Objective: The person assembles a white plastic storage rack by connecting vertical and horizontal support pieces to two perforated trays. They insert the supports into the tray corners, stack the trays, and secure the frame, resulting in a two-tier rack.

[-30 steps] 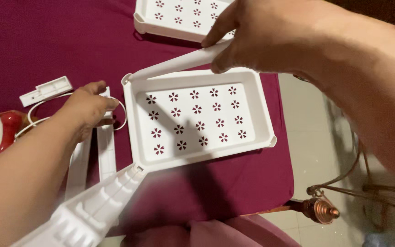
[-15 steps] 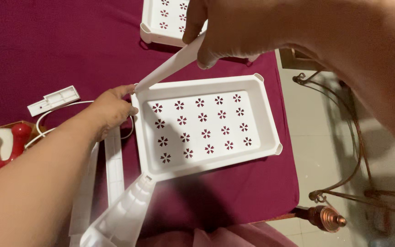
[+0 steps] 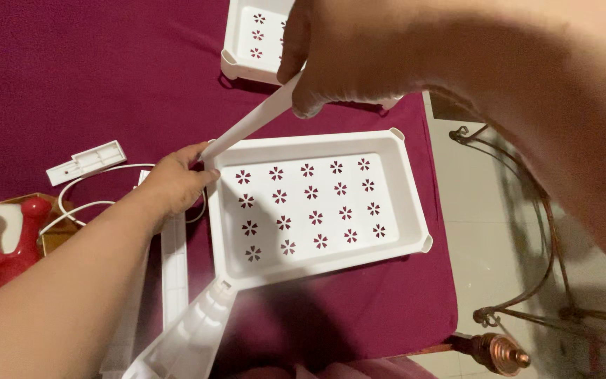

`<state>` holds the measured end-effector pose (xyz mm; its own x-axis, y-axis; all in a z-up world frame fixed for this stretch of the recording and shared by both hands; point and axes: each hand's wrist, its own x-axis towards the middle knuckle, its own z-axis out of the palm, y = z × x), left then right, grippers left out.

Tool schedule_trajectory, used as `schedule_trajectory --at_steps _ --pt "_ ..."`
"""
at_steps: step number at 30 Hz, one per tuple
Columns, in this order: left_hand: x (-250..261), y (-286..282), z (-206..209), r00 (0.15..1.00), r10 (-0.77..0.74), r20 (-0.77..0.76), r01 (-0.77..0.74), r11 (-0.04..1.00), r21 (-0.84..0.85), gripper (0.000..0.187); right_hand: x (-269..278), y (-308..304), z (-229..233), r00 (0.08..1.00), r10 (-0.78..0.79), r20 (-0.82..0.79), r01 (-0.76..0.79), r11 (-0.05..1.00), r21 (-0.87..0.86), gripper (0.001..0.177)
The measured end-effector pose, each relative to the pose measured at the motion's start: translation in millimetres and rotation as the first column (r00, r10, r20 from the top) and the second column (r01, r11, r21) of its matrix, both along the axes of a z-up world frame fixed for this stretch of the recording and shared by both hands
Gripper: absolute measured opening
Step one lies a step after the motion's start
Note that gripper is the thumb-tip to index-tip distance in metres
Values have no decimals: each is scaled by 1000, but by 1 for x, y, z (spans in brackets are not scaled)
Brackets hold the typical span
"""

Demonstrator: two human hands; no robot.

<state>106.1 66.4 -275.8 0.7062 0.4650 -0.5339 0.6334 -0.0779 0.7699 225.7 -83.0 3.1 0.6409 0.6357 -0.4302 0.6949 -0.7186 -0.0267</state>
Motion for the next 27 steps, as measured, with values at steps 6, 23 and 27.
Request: schedule_trajectory --at_steps 6,23,27 --pt "4 -5 2 997 -71 -10 72 978 198 54 1 2 16 998 -52 -43 53 998 33 36" --pt "15 4 -11 985 -42 -169 85 962 258 45 14 -13 -39 746 -94 -659 537 671 511 41" --pt "12 3 -18 995 -18 -95 43 963 266 54 20 -4 -44 831 9 -556 416 654 632 38"
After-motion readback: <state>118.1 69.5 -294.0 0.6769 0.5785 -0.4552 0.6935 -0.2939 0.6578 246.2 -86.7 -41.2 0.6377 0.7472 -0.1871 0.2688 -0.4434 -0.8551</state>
